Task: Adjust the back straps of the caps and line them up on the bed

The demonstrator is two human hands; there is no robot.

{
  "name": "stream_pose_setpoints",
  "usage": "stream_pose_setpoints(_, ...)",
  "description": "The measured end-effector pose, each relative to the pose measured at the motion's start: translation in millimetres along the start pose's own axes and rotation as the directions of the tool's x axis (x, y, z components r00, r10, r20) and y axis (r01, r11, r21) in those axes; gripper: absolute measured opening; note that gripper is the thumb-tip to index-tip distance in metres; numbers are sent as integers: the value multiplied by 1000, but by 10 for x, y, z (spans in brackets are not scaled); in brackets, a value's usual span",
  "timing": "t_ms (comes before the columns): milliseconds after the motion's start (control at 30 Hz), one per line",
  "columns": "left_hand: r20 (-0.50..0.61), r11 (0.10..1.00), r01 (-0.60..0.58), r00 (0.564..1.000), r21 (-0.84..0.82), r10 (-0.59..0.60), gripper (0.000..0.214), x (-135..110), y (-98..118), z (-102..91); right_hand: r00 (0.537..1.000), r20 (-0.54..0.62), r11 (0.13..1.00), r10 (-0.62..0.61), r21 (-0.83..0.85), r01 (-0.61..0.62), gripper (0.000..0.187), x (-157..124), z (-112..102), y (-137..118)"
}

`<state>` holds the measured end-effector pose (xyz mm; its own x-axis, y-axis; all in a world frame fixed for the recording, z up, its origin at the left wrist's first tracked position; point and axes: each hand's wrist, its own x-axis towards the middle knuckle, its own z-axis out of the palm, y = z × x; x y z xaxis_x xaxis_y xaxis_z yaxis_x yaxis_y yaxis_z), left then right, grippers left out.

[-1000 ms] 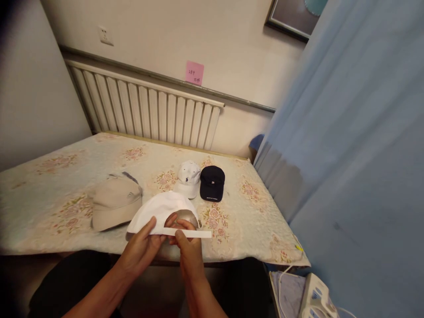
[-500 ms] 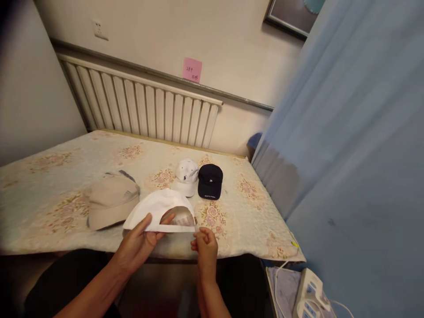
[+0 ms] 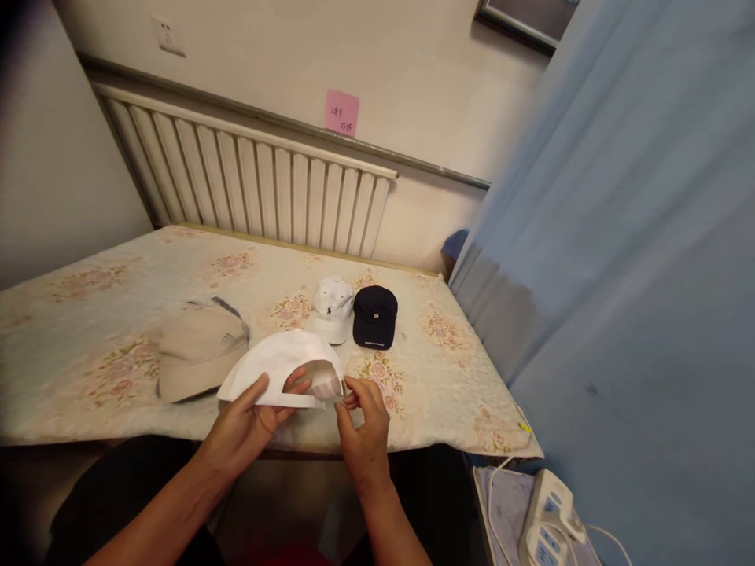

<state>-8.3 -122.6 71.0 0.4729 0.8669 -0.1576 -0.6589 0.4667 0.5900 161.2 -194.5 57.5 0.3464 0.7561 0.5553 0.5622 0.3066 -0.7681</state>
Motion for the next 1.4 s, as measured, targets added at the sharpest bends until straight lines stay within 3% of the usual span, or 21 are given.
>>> stream_pose_setpoints(233, -25, 999, 36, 999, 39, -35, 30, 8, -2, -41, 1000, 22, 1000, -4, 2, 4, 26, 77, 20, -97)
stream_pose_setpoints(900, 71, 996, 44, 996, 77, -50, 24, 6, -68, -46, 996, 78, 1000, -30, 0, 30, 25, 111, 137, -211)
stream_pose_setpoints(1100, 112, 989, -8, 994, 145, -9, 19, -14, -197, -29, 991, 115, 996, -74, -43, 80, 24, 87, 247, -268)
stream_pose_setpoints(1400, 64, 953, -122, 992, 277, 109, 20, -35, -256, 39, 983, 131, 989, -128, -61, 137, 28, 61, 311, -312)
